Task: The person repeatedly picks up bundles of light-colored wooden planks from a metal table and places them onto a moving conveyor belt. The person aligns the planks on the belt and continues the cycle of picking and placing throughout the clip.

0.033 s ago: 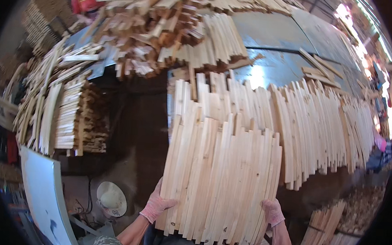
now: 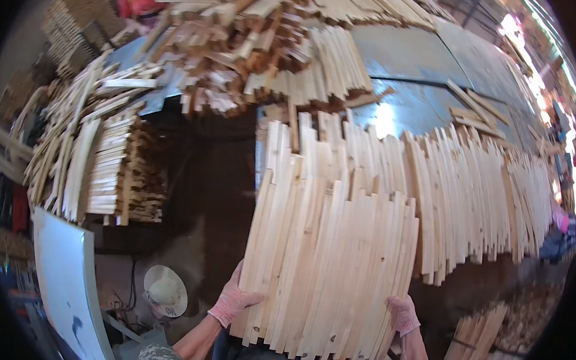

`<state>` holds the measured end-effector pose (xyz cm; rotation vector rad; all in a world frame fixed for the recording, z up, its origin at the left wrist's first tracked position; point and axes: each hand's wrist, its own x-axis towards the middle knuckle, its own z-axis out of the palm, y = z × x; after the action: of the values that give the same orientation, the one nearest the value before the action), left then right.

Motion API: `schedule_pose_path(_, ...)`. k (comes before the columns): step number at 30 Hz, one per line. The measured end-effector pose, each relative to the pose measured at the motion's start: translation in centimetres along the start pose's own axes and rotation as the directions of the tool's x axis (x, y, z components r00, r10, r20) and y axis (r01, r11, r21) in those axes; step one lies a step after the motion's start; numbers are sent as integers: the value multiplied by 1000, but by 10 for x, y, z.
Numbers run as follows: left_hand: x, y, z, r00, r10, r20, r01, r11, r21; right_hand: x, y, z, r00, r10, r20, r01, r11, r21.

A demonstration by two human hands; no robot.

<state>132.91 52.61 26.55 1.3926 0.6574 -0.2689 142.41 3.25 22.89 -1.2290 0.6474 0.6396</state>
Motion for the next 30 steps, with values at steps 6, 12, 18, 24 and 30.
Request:
schedule_pose_path(6,-62,50,-40,990,58,-127,-76,986,-145,-12,-49,85,981,-87,172,96,994,-49)
schedule_pose_path(12,-163,13,-116,881,248,-404,-371,891,-262,1,-78,195,906,-13,424,165,932,-323)
schedule_pose_path(18,-292,-41,-208,691,305,-655,-520,840,-157,-31,-20,348,754,-28,656,361,852,-379)
schedule_pose_path(24,-445,-128,-297,540,217,-813,-632,742,-221,-180,92,528,567,68,821,467,794,-389)
schedule_pose_path(30,-563,-198,-366,360,97,-928,-698,688,-199,-236,209,662,355,407,842,430,728,-533)
